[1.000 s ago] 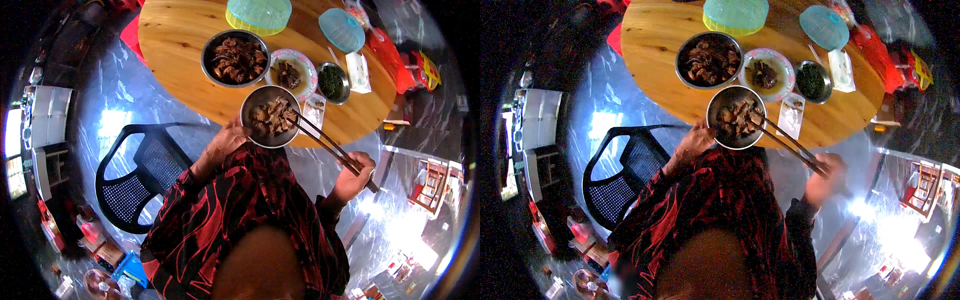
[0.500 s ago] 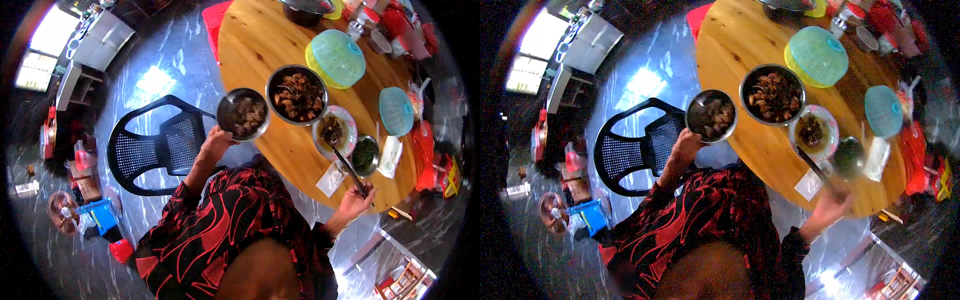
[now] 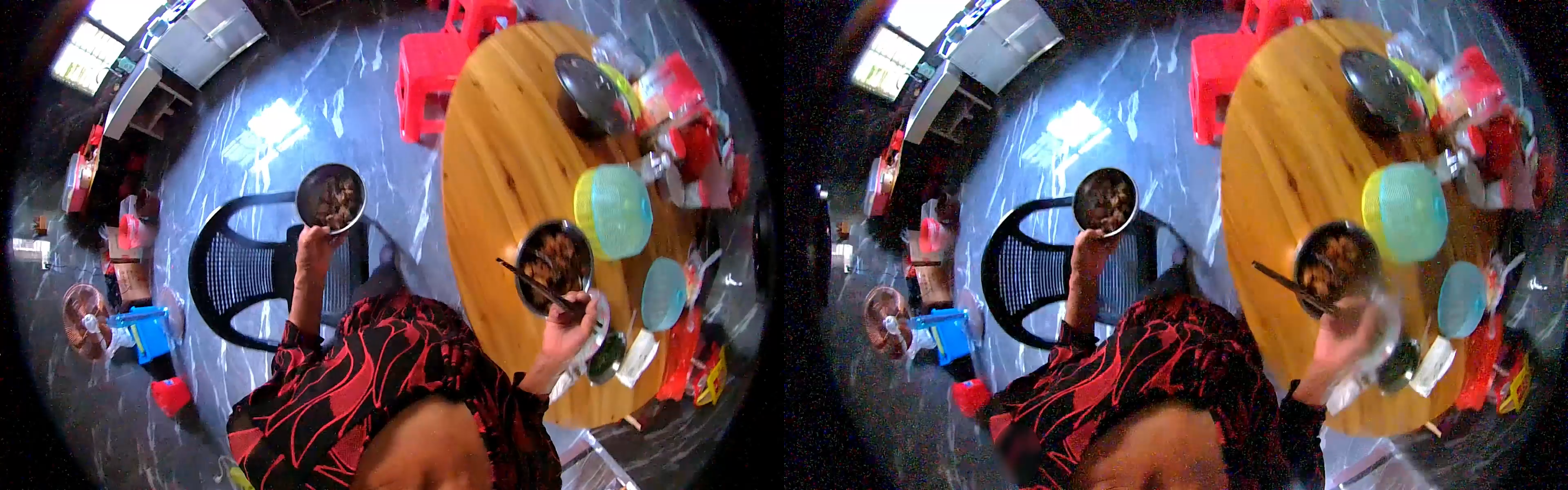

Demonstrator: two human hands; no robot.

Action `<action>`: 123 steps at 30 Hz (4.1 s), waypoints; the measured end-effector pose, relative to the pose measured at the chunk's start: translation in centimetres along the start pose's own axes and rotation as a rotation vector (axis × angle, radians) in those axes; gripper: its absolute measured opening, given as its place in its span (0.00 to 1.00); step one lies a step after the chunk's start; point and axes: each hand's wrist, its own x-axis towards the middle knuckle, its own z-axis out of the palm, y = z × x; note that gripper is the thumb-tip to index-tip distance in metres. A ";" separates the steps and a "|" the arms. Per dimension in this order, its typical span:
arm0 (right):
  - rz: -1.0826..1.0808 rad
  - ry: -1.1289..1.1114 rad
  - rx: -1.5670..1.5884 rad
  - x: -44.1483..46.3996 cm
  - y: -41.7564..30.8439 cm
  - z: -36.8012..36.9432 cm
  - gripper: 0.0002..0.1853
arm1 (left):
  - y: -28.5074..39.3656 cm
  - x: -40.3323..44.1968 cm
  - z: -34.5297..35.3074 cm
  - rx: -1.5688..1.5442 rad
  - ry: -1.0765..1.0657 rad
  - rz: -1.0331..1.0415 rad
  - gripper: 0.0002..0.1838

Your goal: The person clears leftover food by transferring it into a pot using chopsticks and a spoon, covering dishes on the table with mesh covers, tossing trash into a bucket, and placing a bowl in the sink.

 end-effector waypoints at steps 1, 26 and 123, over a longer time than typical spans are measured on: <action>0.106 0.032 0.207 1.2 1.8 2.0 0.13 | 0.7 2.1 -0.3 0.021 0.043 -0.007 0.14; 0.383 -0.227 -0.070 34.0 35.1 47.8 0.15 | 23.6 42.5 -9.0 0.032 0.216 0.063 0.29; 0.401 -0.300 -0.172 127.5 114.8 176.3 0.15 | 121.4 216.9 2.6 2.523 0.368 1.254 0.29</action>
